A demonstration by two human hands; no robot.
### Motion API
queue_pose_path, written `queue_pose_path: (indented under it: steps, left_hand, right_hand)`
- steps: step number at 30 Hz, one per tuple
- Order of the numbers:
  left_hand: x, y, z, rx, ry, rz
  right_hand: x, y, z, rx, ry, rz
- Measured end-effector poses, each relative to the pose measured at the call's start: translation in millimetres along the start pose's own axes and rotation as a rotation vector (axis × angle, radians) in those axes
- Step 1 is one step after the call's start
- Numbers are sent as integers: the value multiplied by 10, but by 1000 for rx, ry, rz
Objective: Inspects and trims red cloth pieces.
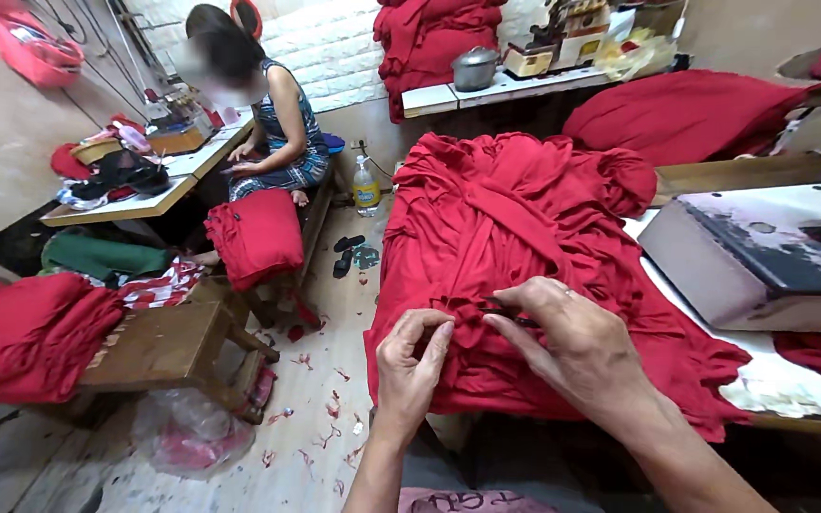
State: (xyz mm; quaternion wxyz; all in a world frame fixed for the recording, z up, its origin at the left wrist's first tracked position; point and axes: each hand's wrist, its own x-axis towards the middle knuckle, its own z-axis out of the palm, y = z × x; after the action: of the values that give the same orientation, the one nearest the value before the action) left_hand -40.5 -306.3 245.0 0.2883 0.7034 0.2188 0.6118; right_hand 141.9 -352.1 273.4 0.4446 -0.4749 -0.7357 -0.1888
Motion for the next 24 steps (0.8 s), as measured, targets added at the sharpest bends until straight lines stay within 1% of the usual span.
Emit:
queue_pose_path:
  steps: [2, 8, 12, 14, 17, 19, 21, 22, 24]
  left_hand:
    - [11, 13, 10, 16, 6, 8]
    - [33, 36, 17, 26, 7, 4]
    - [43, 45, -2, 27, 13, -8]
    - [39, 51, -8, 9, 34, -29]
    - [43, 68, 21, -45, 94, -74]
    - [80, 114, 78, -35, 115, -78]
    - [141, 178, 159, 100, 104, -65]
    - [171, 199, 203, 200, 88, -65]
    - [208, 166, 283, 380, 52, -58]
  right_hand:
    - [58, -30, 58, -52, 13, -65]
    - [190, -81, 205, -97, -30, -152]
    - [191, -70, 254, -74, -24, -138]
    - [138, -10, 232, -6, -3, -62]
    - [52, 91, 160, 150, 80, 103]
    - [28, 95, 96, 388, 146, 238]
    - [28, 57, 48, 678, 186, 362]
    - [27, 37, 40, 778, 193, 402]
    - [2, 13, 66, 842, 182, 428]
